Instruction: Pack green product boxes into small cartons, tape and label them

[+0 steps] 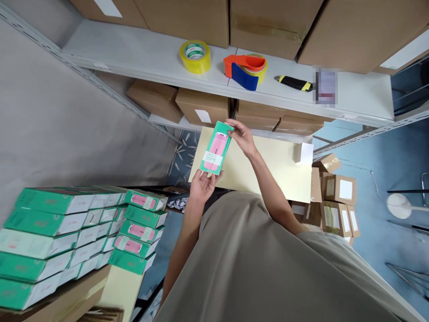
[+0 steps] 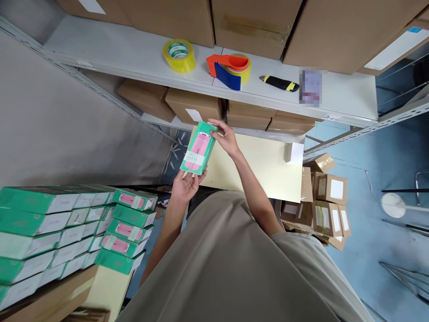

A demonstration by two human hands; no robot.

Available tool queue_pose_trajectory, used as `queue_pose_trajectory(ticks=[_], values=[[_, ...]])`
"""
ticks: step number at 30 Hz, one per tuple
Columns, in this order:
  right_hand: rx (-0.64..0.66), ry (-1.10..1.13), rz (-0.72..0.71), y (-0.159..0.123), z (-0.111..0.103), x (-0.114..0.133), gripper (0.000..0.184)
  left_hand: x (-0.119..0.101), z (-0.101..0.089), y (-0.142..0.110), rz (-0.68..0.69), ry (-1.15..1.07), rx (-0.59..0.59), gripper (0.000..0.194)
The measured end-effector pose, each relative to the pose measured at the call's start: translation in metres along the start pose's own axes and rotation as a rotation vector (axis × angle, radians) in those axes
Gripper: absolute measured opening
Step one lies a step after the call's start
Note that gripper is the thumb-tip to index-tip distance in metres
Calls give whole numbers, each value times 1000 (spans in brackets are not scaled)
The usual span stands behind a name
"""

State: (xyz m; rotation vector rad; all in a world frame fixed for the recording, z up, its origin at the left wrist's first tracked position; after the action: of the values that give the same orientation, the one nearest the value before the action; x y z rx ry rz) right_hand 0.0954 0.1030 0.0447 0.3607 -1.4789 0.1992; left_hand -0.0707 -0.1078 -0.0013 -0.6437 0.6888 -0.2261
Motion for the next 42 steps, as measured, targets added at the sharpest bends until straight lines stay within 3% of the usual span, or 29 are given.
queue_pose_trajectory(ticks=[6,11,14,19,21,25,28,32,34,39,42], values=[[8,0,-26,1,3,-2,63,-7,-1,-4,34,8,-4,56],[-62,-47,0,2,5,2,65,-15,11,-11,172,87,-30,48],[-85,-40,-4,2,8,5,69,-20,22,-20,347,216,-82,50],[-108,-26,1,-3,18,1,77,-34,49,-48,804,649,-239,38],[-122,2,19,-6,21,-3,75,-33,58,-55,873,747,-232,38],[-145,33,63,-8,19,-9,73,-25,49,-47,797,564,-246,67],[-119,27,92,-8,15,-13,77,-20,21,-30,560,252,-288,67],[-115,111,139,-11,11,-22,81,-11,5,-15,59,80,-78,67],[-142,197,177,-14,10,-28,80,-8,8,-14,-53,75,38,68],[-99,287,245,-19,10,-37,77,3,20,-8,6,92,44,47],[-55,258,247,-18,4,-39,77,4,20,-5,146,172,-30,53]])
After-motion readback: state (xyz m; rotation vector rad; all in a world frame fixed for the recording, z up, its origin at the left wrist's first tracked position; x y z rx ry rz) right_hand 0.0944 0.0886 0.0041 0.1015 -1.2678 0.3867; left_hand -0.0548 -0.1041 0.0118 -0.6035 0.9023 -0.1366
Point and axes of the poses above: each hand's wrist, its own y-axis towards the middle knuckle, its own z-axis out of the palm, x = y × z, the point moved 4 cm from there along y, towards the middle knuckle
